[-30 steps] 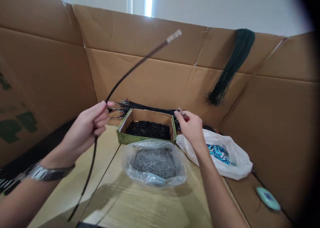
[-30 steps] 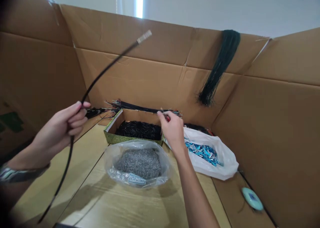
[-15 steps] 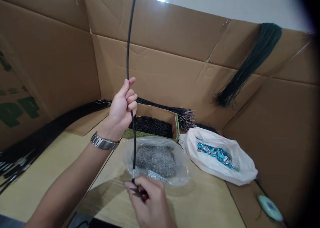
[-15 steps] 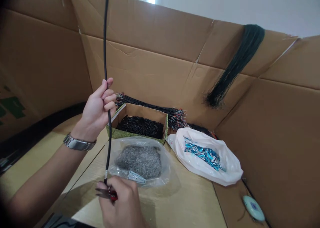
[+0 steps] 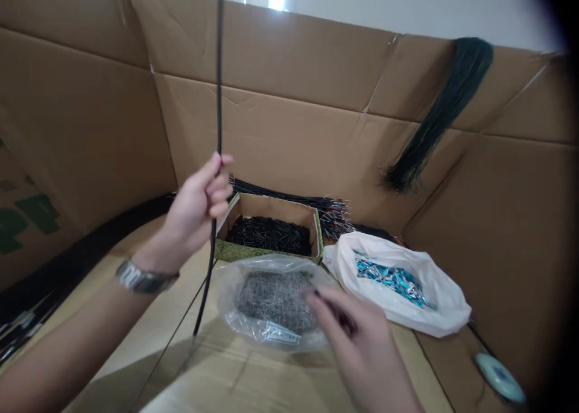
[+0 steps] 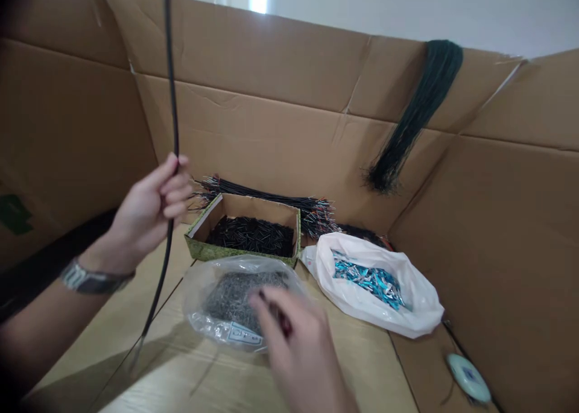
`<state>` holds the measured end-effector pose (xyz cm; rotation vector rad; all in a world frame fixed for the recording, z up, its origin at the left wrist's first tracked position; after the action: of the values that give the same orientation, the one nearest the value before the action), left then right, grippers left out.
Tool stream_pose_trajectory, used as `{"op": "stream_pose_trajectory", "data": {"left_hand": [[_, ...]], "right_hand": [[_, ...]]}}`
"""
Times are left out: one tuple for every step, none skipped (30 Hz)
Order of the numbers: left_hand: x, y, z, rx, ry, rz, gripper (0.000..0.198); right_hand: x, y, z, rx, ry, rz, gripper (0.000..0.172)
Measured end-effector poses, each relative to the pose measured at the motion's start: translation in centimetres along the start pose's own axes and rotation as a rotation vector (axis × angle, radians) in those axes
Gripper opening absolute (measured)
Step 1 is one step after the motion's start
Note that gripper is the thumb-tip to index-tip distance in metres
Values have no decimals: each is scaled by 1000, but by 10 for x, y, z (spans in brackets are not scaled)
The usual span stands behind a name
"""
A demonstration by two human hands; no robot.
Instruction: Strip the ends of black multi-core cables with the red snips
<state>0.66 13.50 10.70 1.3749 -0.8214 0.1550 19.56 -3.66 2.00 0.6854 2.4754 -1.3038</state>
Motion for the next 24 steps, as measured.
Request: {"op": "stream_pose_trajectory", "data": {"left_hand": [[-3,-18,8,-34,-1,-20,19],[-6,-36,15,-77,-6,-38,17],[-8,-53,22,-119,-10,-56,18],[-10,-67,30,-159,-17,-72,19],[-11,-79,36,-194,-23,-82,21],[-12,-90,43,-231,-35,-96,22],[-12,-100,50,-268,-37,-107,26],[-13,-110,57,-320,-36,-116,28],[-13,-121,63,-382,-30,-141,31],[-13,-133,70,-437,-39,-164,33],[-12,-145,75,-496,-54,-174,35],[-11,-158,80,-555,-87,-186,38],[-8,-170,83,-605,-137,-200,40],[-6,-179,85,-628,-190,-226,42],[-3,-184,83,-615,-247,-267,45],[-2,-184,79,-563,-282,-304,49],[0,-180,74,-511,-305,-328,55],[1,-173,69,-472,-316,-347,61],[2,-163,64,-443,-311,-353,69],[3,-152,60,-418,-304,-370,73],[6,-139,58,-384,-294,-437,70],[9,-125,56,-338,-274,-507,62],[12,-111,55,-268,-242,-551,57],[15,-99,55,-213,-228,-583,55]], "right_hand": [[-11,4,-25,-14,50,26,18],[-20,9,-51,-33,108,2,15],[-25,15,-75,-46,145,-14,16],[-29,22,-97,-55,165,-25,19],[-30,28,-115,-60,192,-43,22],[-31,33,-129,-60,217,-74,25],[-29,38,-137,-53,234,-114,30],[-26,41,-141,-38,245,-162,37],[-22,42,-142,-21,251,-214,44],[-17,42,-139,-3,254,-266,48],[-12,40,-134,15,255,-314,50],[-8,37,-128,31,256,-355,49],[-5,32,-120,44,256,-388,47],[-2,27,-112,58,248,-412,46],[0,21,-104,76,224,-425,46],[2,14,-96,92,188,-429,46],[5,8,-88,111,124,-425,46],[8,2,-79,124,47,-412,43],[10,-5,-72,121,-19,-395,39],[13,-10,-64,120,-91,-361,32],[14,-13,-58,117,-133,-283,25],[14,-14,-53,123,-163,-193,20],[15,-13,-48,140,-195,-104,18],[16,-11,-45,164,-218,-27,18]]}}
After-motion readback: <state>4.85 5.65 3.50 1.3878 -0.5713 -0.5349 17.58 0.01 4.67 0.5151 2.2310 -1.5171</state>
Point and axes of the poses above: each hand's wrist, its own z-axis away from the middle knuckle, its own x-axis out of the palm, y = z × x, the point moved 7 cm from there along -z, towards the middle knuckle, and after that the axes turned 14 degrees about -x, right-handed, at the moved point
